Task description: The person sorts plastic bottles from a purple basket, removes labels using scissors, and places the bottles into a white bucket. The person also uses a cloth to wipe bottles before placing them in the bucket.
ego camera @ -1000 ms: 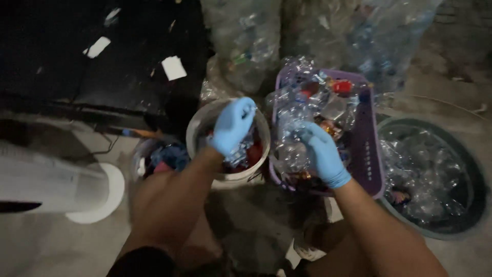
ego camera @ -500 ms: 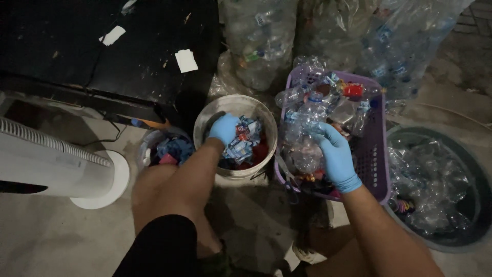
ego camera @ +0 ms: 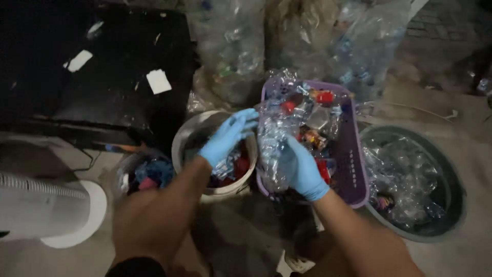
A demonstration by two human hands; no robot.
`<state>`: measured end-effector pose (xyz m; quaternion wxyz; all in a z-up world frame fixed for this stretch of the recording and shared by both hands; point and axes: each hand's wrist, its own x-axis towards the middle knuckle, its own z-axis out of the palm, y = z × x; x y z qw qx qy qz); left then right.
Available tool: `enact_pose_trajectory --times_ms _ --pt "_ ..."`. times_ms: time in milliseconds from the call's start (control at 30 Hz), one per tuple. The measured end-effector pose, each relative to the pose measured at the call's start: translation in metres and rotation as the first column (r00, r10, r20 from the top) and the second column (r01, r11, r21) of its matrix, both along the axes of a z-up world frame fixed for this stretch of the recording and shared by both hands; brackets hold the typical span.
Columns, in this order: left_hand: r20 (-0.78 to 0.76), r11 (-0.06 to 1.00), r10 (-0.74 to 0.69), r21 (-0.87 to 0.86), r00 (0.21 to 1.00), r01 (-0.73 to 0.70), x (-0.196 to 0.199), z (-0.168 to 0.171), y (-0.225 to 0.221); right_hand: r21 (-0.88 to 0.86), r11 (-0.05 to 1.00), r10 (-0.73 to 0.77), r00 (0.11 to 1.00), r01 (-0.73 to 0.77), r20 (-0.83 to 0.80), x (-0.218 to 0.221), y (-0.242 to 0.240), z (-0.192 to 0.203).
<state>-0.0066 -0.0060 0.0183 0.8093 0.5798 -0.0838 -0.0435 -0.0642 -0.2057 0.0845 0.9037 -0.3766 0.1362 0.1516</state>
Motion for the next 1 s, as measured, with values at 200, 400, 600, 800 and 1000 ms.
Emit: enact_pose_trajectory --times_ms 200,400,600,800,1000 --pt "-0.06 0.78 -0.38 -0.557 0.923 0.285 0.023 -0.019 -0.032 0.107 0.969 0.224 0.975 -0.221 -0.015 0.013 -0.002 -0.097" --pt "0.066 0.246 -0.846 -0.832 0.53 0.497 0.044 -0.024 -0.043 0.374 0.579 0.616 0.689 -0.724 0.382 -0.01 0.012 -0.079" --pt "0.196 0.418 -0.591 -0.755 0.782 0.505 0.023 0.005 -0.039 0.366 0.506 0.581 0.622 -0.781 0.525 -0.007 0.018 -0.091" --pt "0.083 0.524 -0.455 -0.78 0.886 0.342 0.009 0.041 -0.028 0.505 0.419 0.67 0.632 -0.755 0.39 -0.013 0.014 -0.041" --pt "0.246 0.402 -0.49 -0.787 0.836 0.467 0.038 -0.006 -0.012 0.442 0.686 0.563 0.806 -0.578 0.18 -0.006 0.022 -0.072"
